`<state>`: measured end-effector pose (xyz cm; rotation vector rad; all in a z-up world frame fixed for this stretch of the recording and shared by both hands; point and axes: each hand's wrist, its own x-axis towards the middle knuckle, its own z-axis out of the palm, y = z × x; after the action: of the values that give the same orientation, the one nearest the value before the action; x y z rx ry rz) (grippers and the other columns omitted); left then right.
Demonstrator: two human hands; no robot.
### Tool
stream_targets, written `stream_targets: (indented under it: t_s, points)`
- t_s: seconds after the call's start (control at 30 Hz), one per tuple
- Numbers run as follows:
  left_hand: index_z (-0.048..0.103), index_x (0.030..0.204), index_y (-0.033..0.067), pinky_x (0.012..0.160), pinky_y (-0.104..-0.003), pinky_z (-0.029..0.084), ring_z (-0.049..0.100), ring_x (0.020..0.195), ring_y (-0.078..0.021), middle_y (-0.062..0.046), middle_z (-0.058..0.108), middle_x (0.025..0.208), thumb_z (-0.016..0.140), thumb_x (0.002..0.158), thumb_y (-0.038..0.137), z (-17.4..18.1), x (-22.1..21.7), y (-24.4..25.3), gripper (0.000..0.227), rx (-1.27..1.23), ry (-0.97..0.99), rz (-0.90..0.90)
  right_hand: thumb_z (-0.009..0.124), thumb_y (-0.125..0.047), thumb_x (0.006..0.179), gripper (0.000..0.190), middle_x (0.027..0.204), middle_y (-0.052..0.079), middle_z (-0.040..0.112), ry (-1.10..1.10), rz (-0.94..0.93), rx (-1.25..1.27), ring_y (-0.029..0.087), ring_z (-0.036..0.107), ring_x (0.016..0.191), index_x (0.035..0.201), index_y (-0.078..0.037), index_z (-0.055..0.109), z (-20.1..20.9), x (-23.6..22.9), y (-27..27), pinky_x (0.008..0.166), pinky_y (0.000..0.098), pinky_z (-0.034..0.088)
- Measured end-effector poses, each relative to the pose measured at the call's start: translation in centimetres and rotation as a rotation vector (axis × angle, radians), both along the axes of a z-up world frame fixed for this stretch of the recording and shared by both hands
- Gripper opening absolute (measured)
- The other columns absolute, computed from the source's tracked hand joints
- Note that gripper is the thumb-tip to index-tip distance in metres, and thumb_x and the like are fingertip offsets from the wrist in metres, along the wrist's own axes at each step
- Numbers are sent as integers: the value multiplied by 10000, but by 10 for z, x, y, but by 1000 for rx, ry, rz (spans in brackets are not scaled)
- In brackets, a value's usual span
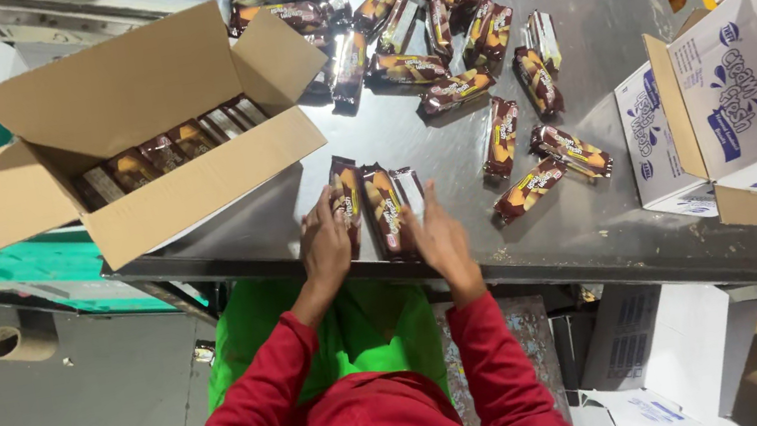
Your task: The person packs individually wrapped snack bars from a metal table into cardboard boxes. They arrange the bars in rows and place them into open boxes, repeating the process as more bars arrive on the table.
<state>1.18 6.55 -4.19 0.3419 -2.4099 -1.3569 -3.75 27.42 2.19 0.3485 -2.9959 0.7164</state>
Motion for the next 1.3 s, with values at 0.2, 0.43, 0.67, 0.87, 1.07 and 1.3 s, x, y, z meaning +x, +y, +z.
stream_targets:
  t_s: [0.2, 0.43, 0.67, 0.87, 1.07, 1.3]
  points:
    - [303, 1560, 9, 1213, -638, 92, 119, 1544, -418, -251, 138, 1680, 585, 988, 458, 18, -1, 4, 780, -412, -50, 39, 433, -592, 1125, 515, 1353, 158, 694, 5, -146, 241, 326, 581, 1268, 1391, -179, 586, -13, -50, 60, 1057, 436, 460]
    - [300, 1617, 114, 1228, -617, 134, 91, 1574, -388, -237, 121, 1692, 598, 931, 583, 62, 2, 10, 882, -476, 102, -137, 541, -614, 973, 619, 1685, 187, 165, 221, -485, 19, 451, 146, 1504, 1518, -326, 486, -22, -149, 120, 1104, 758, 109]
    - [320, 1610, 129, 1214, -597, 188, 133, 1558, -411, -245, 138, 1678, 568, 935, 646, 57, 2, 9, 886, -499, -28, -149, 559, -500, 1036, 512, 1641, 180, 349, 391, -207, 157, 418, 249, 1545, 1525, -350, 560, -38, -106, 99, 1182, 678, 197]
    - [312, 1599, 104, 1198, -581, 189, 155, 1528, -416, -279, 121, 1674, 610, 868, 678, 41, -11, 5, 976, -432, -47, -181, 560, -411, 1004, 474, 1568, 128, 458, 121, 27, 49, 351, 308, 1495, 1466, -308, 590, -12, 4, 38, 1180, 621, 150]
    - [423, 1546, 186, 1202, -622, 164, 173, 1553, -359, -183, 205, 1668, 646, 860, 659, 36, -12, 4, 863, -423, -91, -101, 496, -343, 1072, 496, 1575, 134, 460, 278, -56, -296, 372, 434, 1475, 1503, -98, 518, 2, -104, 128, 1207, 384, 309]
    - [454, 1525, 132, 1210, -613, 181, 193, 1553, -343, -195, 233, 1655, 648, 874, 631, 40, -7, 5, 843, -466, -20, -80, 515, -511, 994, 596, 1559, 72, 392, 94, -466, 363, 418, 266, 1468, 1511, -222, 446, 8, -182, 226, 1112, 751, 143]
